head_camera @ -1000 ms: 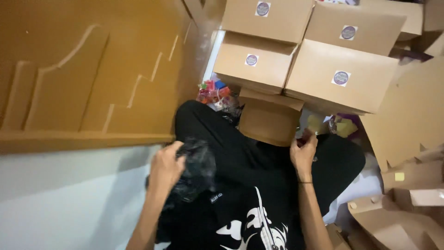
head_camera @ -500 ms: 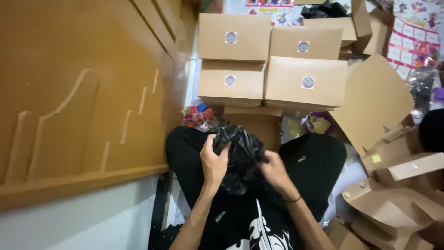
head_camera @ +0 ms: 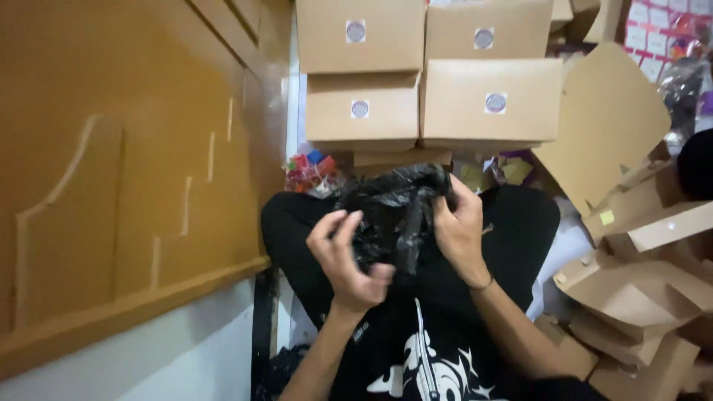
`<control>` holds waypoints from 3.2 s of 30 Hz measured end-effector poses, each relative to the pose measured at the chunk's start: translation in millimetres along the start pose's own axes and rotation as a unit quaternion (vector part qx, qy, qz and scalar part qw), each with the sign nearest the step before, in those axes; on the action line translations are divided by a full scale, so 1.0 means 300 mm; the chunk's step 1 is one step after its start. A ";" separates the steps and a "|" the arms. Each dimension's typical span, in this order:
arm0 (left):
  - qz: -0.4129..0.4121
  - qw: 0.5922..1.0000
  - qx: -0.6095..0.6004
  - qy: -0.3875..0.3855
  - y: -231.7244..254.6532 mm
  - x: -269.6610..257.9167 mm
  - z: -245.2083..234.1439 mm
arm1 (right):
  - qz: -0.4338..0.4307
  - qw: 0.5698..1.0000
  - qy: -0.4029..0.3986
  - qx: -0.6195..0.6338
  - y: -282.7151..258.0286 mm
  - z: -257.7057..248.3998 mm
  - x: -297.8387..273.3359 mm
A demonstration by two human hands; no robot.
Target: Folding cardboard boxes, filling them with small toys, and sealing them with tape.
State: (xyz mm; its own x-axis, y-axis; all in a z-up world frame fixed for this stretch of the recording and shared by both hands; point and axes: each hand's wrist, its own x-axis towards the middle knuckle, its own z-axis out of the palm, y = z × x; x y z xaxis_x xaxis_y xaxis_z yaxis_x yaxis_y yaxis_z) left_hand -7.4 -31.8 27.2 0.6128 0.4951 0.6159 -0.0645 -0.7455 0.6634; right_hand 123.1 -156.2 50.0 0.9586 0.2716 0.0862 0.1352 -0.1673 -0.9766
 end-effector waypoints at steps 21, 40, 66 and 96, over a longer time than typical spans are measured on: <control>-0.247 0.893 -0.175 -0.332 -0.269 -0.291 -0.211 | -0.085 0.785 -0.531 -0.308 -0.117 0.063 0.091; -0.272 0.889 -0.244 -0.277 -0.445 -0.406 -0.158 | -0.189 0.797 -0.437 -0.372 0.787 1.138 0.376; -0.364 0.827 -0.375 -0.209 -0.399 -0.318 -0.162 | 0.056 0.959 -0.223 0.168 0.198 0.562 0.039; -0.220 0.937 -0.167 -0.215 0.180 0.176 0.232 | 0.102 0.941 -0.218 0.236 0.146 -0.455 0.078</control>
State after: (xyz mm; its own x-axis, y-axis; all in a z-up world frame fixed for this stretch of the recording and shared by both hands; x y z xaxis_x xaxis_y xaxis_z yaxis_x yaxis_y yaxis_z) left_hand 76.3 -76.8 65.9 0.8936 0.4429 0.0722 0.0692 -0.2951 0.9530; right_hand 185.8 -286.6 36.2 0.7444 0.6599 -0.1016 -0.2664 0.1540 -0.9515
